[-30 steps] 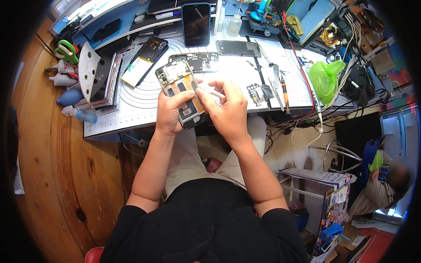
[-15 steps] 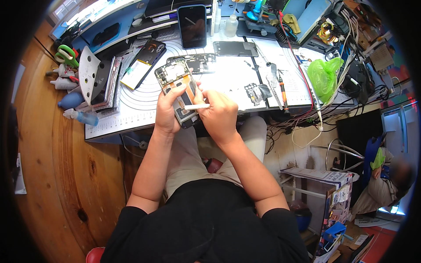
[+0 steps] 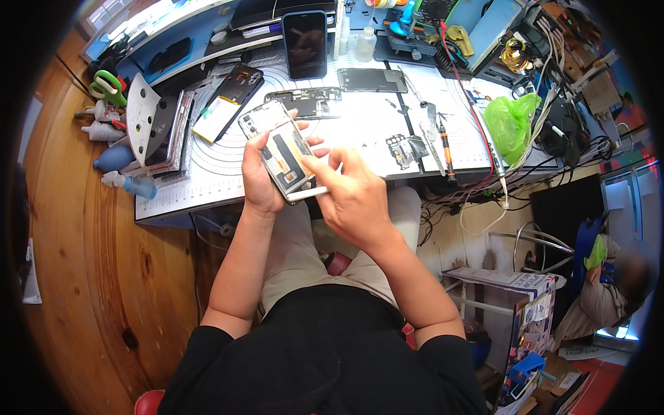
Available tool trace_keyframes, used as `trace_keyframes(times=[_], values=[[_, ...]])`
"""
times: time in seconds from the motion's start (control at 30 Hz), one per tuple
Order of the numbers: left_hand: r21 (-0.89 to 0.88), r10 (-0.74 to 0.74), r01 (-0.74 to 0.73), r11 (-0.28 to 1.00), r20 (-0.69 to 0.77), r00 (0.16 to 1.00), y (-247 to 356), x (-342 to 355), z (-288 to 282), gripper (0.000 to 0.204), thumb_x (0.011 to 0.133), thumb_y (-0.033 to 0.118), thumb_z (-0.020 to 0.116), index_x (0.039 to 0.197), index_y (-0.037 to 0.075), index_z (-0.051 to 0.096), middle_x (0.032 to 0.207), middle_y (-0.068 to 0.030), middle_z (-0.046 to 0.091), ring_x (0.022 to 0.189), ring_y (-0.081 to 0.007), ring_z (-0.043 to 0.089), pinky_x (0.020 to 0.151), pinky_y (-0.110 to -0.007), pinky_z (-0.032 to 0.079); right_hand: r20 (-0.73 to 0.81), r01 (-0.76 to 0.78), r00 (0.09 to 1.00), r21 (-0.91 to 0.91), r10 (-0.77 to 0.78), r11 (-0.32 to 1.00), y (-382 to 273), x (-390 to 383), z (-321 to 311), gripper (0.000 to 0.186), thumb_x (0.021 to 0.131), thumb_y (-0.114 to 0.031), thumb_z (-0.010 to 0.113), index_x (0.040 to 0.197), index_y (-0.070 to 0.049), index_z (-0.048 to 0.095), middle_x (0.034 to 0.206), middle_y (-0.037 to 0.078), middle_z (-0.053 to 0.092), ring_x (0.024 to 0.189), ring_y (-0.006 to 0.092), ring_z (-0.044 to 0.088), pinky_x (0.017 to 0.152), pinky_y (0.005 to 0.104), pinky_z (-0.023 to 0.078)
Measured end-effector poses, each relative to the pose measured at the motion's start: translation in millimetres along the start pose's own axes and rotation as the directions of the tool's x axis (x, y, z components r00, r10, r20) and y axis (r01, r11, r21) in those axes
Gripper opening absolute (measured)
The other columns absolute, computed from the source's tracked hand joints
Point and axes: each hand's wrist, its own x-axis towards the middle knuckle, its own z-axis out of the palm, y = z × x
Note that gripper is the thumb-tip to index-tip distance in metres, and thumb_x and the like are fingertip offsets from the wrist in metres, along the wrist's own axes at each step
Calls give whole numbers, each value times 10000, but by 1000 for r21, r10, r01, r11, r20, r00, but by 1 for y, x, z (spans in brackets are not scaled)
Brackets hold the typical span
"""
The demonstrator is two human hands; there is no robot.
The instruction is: The person disassembles a mobile phone using a plastic tool to pry internal components. The person detaches ribbons and separates layers of the device while working at a bench with various parts and tools.
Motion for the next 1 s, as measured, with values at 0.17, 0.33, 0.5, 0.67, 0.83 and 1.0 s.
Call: trace_keyframes(times=[0.17,0.33,0.5,0.67,0.83,1.0], values=[[98,65,-63,993,-16,998,-4,-2,6,485,1055,314,455,1427,3,489,1208,-133,635,1059,-240,673,947,-406,561,36,-95,994,-105,100,990,7,12,14,384,833,-110,630,1210,-166,670,967,143,582,820,320,648,663,446,537],[197,95,-81,977,-65,993,-2,1,11,466,1066,335,466,1401,18,535,1272,-96,624,1109,-156,627,977,-319,504,-39,-23,999,-161,17,987,10,37,22,372,862,-115,617,1221,-167,698,971,139,557,786,323,641,680,438,535],[222,114,-91,971,-94,989,-3,0,7,511,1071,369,451,1432,9,483,1217,-115,625,1068,-186,655,947,-352,543,2,-31,999,-149,32,988,5,31,25,444,849,-102,615,1281,-169,685,969,133,559,812,320,639,708,437,535],[184,128,-105,977,-117,985,-8,0,9,576,1067,413,410,1456,-11,413,1119,-162,592,978,-286,697,881,-455,610,80,-69,994,-115,78,991,8,-4,13,477,823,-100,629,1296,-138,676,962,127,572,841,294,638,695,421,532],[136,141,-127,983,-96,985,-10,0,6,559,1070,384,409,1457,-19,400,1139,-169,567,995,-276,686,903,-459,605,-11,-114,993,73,116,991,10,-14,-9,309,905,-110,614,1193,-59,712,938,125,558,825,271,590,750,362,490],[275,147,-108,955,-125,981,-11,0,8,651,1031,467,398,1481,-4,386,1187,-170,557,1045,-307,665,965,-514,569,-98,-233,941,503,323,832,17,-15,-29,258,1004,-171,584,1078,21,740,844,103,599,698,173,528,652,271,429]])
